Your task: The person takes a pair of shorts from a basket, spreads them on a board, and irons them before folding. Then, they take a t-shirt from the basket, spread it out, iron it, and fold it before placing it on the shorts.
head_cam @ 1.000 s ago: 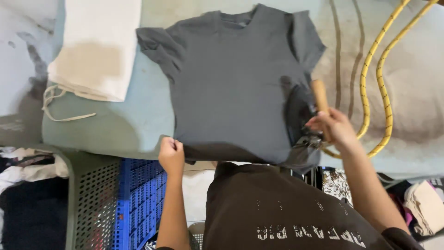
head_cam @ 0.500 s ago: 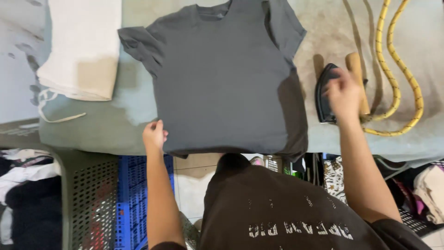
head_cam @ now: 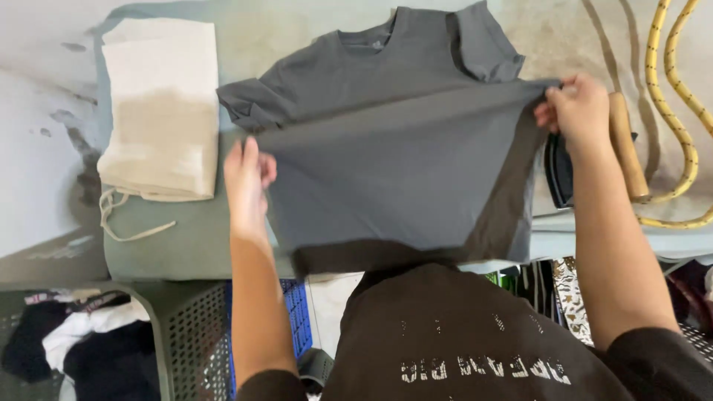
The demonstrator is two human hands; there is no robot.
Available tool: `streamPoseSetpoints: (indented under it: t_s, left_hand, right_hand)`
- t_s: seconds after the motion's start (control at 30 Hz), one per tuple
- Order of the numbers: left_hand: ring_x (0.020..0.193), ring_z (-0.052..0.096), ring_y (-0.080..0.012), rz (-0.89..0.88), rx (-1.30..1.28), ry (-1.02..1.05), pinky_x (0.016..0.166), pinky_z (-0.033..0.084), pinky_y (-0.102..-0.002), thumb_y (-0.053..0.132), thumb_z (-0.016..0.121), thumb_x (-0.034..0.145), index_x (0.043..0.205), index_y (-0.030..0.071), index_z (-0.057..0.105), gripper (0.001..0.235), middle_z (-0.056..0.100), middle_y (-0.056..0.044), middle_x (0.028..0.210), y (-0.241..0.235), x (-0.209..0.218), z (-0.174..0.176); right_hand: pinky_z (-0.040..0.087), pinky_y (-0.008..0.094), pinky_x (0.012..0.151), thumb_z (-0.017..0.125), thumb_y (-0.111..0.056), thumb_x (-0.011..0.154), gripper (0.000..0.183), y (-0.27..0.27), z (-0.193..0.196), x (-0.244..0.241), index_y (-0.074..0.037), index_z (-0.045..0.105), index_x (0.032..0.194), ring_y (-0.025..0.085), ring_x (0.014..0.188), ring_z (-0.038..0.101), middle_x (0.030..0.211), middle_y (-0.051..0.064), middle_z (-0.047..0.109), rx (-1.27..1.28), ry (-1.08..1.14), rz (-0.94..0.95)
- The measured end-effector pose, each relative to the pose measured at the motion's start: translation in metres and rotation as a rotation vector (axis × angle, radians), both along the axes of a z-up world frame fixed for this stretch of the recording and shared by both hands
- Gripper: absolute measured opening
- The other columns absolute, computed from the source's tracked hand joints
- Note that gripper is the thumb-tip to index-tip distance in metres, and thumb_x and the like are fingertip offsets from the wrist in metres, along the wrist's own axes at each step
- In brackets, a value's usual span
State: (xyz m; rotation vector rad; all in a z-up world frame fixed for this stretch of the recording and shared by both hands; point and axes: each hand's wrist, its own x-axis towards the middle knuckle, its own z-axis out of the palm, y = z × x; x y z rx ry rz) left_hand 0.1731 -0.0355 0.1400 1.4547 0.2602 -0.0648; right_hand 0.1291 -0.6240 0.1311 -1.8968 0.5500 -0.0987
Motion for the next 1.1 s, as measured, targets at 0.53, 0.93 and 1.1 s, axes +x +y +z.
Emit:
streamPoseSetpoints:
  t_s: [0.53,0.93,1.1]
  left_hand:
    - [0.104,0.058,-0.0424,0.108,1.138,-0.402,0.093,0.046,-0.050,0.021,0.077,0.089,0.121,-0.002,0.060,0.043,0.061,-0.020,0.107,0.017,-0.029,-0.096]
    - [0.083,0.055,-0.0156,0.113,0.390,-0.198,0.076,0.049,-0.031,0.013,0.070,0.099,0.104,0.001,0.055,0.020,0.059,-0.006,0.090,0.007,-0.025,-0.121]
    - [0.073,0.045,-0.0074,0.161,0.288,-0.106,0.064,0.040,-0.025,0.007,0.069,0.099,0.107,0.003,0.051,0.020,0.052,0.000,0.082,0.021,-0.043,-0.090]
  right_hand:
    - [0.049,0.048,0.092,0.089,-0.042,0.079,0.062,-0.093,-0.026,-0.126,-0.008,0.062,0.123,0.045,0.110,0.060,0.113,0.029,0.064,-1.590,-0.028,0.083]
    - [0.039,0.027,0.051,0.070,-0.017,0.091,0.056,0.139,0.086,-0.007,-0.013,0.055,0.144,0.011,0.067,0.052,0.100,0.007,0.074,0.299,0.307,0.155]
    - [0.056,0.029,0.080,0.071,-0.006,0.091,0.044,0.258,0.034,0.075,0.000,0.058,0.133,0.012,0.094,0.067,0.129,0.008,0.061,0.120,-0.092,0.852]
